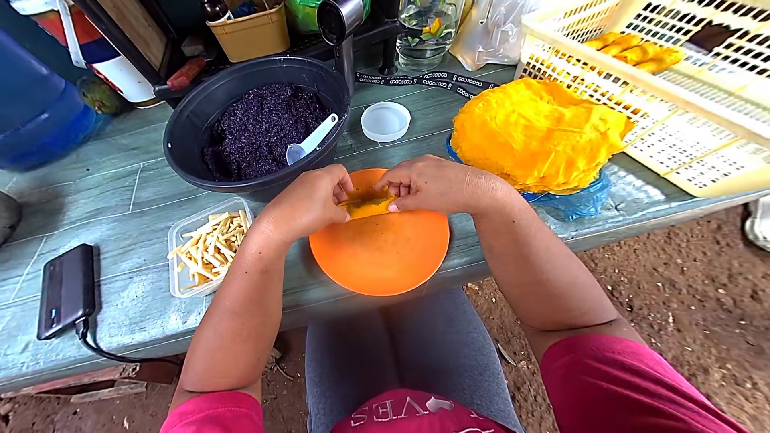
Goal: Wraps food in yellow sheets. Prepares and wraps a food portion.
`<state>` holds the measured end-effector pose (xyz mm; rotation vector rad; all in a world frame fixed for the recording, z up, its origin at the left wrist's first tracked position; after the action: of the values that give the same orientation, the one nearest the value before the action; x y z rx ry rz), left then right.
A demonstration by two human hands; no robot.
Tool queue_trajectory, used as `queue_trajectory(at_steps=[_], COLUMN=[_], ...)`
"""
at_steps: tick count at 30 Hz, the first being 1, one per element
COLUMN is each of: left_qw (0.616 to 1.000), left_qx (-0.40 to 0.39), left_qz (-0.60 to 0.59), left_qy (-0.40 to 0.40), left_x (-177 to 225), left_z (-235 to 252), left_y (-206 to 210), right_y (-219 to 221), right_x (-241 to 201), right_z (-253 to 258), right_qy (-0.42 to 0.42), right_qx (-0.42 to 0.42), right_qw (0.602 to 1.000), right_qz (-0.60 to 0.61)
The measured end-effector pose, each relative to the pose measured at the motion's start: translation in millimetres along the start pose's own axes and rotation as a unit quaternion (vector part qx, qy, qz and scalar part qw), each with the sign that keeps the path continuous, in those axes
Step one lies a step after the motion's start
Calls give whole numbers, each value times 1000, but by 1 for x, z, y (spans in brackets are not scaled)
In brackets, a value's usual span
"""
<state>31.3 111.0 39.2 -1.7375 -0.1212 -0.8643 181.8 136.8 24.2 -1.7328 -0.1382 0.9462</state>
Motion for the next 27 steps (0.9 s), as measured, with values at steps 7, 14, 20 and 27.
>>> queue_trajectory(at_steps=[7,14,20,27], left_qw=[1000,995,995,996], left_qx=[-15,-25,-26,-13], left_qz=[14,73,76,73], left_qy=[16,60,58,55], left_x=[4,7,8,9], left_z=[0,1,2,1], left_y=[3,3,3,-1], right_y=[-2,-19,-73,-62], right_x=[2,5,23,37], right_z=[-1,-3,13,99], right_qy=[6,-6,147,143], right_qx=[6,43,173,18], right_qw=[1000,998,968,959], right_qz=[23,55,110,-244])
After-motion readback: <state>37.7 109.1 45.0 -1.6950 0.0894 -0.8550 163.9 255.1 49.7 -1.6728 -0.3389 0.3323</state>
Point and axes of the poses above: each hand's wrist, its own z-axis towards the middle knuckle, its own y-axis out of the palm, x = y × z, the point moved 8 cm from there along z, towards the middle knuckle, and after that the axes turned 11 degrees about y, right-handed, at the moved point
